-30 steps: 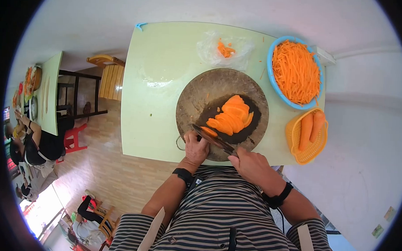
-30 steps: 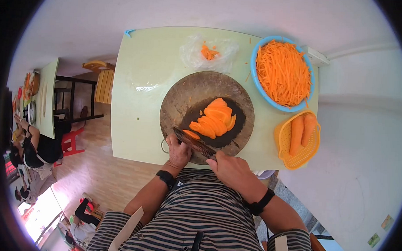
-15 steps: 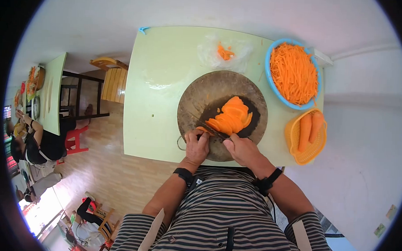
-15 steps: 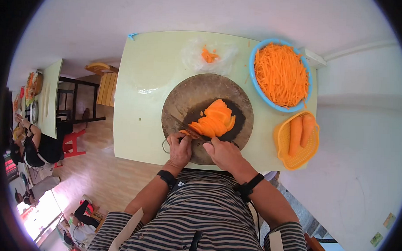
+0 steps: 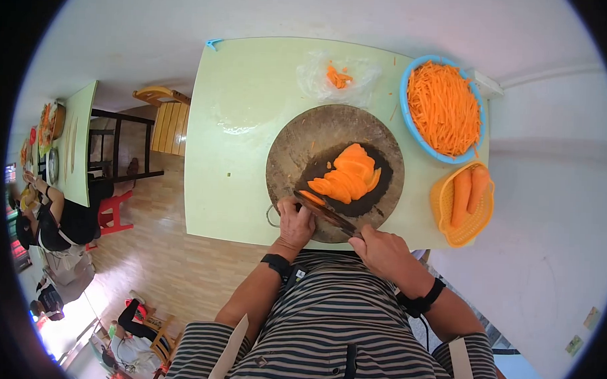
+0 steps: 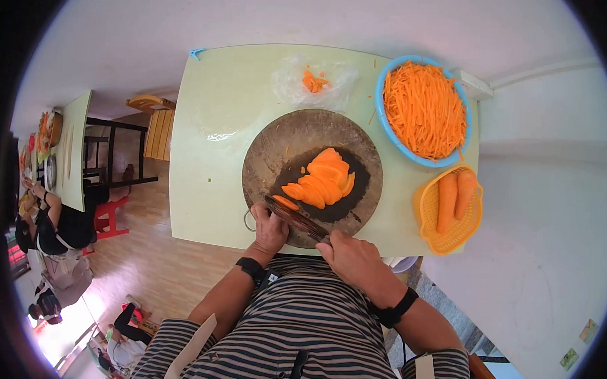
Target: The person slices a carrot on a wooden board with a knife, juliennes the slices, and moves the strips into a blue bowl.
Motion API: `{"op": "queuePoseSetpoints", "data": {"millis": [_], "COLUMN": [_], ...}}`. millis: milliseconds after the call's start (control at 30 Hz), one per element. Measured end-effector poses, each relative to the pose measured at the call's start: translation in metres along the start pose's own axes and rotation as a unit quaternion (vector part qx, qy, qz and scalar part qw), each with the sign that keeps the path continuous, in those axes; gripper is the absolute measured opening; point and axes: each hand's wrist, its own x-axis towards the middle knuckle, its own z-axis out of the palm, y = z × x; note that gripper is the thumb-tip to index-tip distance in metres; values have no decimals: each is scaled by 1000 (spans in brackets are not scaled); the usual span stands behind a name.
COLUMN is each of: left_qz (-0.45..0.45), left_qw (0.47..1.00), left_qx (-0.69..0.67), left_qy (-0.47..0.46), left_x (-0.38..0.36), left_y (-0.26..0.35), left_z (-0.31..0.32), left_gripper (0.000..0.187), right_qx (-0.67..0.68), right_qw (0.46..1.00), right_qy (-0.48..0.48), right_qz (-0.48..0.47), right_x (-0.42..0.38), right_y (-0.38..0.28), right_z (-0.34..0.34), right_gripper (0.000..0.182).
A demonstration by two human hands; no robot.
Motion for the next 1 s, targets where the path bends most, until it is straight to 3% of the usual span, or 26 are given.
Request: {"op": "queuePoseSetpoints", "data": {"millis": [300, 467, 1000], "left_qz": [2, 14, -12], "left_qw": [1000, 1000, 998], "left_qx": [20, 10, 13], "left_qy": [3, 23, 55], "left_x": [2, 2, 3], "left_y": [2, 1, 2], "left_z": [-1, 1, 7], "left_gripper": [42, 30, 22], "right_qx": [23, 16, 34], "right_qw": [999, 995, 996], "right_qy": [26, 59, 52], "right_qz": [-33, -76, -69], "right_x": [33, 65, 60], "right_y": [-7, 5, 2], "right_z": [13, 33, 29], "right_gripper": [41, 40, 45]}}
